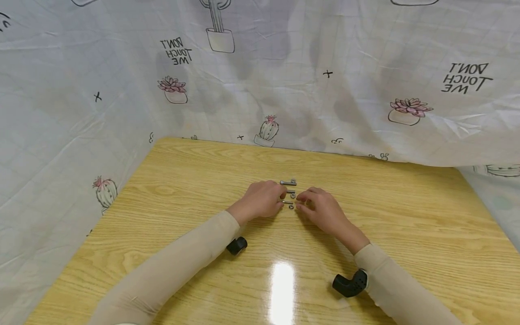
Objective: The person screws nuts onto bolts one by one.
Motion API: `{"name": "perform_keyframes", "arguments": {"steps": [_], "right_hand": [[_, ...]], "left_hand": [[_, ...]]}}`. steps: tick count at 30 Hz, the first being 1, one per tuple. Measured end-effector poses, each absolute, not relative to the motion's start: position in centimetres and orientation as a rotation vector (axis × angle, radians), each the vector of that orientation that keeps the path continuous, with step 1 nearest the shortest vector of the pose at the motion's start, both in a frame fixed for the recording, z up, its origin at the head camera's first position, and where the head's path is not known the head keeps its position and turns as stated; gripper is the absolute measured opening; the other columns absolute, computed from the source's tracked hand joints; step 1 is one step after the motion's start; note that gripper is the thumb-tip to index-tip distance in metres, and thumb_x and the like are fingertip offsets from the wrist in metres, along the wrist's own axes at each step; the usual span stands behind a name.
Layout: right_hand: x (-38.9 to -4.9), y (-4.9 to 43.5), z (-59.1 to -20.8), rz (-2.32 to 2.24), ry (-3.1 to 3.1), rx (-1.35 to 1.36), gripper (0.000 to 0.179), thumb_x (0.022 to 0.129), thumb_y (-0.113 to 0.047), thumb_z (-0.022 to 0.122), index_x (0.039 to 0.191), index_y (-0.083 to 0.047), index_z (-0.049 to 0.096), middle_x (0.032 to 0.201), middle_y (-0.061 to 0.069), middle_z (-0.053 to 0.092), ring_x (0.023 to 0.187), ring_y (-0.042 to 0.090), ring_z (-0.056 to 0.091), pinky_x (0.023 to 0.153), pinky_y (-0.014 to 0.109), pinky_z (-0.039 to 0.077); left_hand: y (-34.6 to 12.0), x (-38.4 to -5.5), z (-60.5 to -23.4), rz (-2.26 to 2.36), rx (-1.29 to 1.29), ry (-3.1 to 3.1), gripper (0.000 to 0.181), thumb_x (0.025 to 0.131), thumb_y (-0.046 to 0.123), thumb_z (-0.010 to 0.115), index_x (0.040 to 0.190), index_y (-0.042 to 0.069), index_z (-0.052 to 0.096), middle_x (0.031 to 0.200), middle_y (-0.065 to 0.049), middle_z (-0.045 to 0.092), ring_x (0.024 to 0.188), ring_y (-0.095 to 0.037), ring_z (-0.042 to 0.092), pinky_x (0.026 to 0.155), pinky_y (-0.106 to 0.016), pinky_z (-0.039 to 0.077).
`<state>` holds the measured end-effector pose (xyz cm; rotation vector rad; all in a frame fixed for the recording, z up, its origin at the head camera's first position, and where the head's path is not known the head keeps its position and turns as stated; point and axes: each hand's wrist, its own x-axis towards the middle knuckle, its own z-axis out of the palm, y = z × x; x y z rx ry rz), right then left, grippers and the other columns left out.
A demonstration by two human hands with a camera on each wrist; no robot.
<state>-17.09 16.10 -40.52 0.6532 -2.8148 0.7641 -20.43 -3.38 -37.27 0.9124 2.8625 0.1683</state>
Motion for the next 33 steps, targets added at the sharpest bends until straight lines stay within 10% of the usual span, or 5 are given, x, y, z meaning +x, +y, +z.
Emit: {"name": "perform_keyframes", "arguments": {"steps": [33], "right_hand": [[-17.6, 16.8, -40.7, 0.812, -2.838, 0.656, 0.013, 0.089, -0.021, 0.071, 0.099, -0.013, 0.073, 0.093, 0.000, 0.068, 0.081, 0.015, 0.058, 0.071, 0.033, 0.050]], "left_hand": [[-1.9, -21.6, -37.8, 0.108, 0.880, 2.822, 0.009, 0.093, 0.021, 0.062, 0.085, 0.018, 0.061, 0.078, 0.002, 0.061, 0.063, -0.015, 0.056, 0.050, -0.029, 0.044]]}}
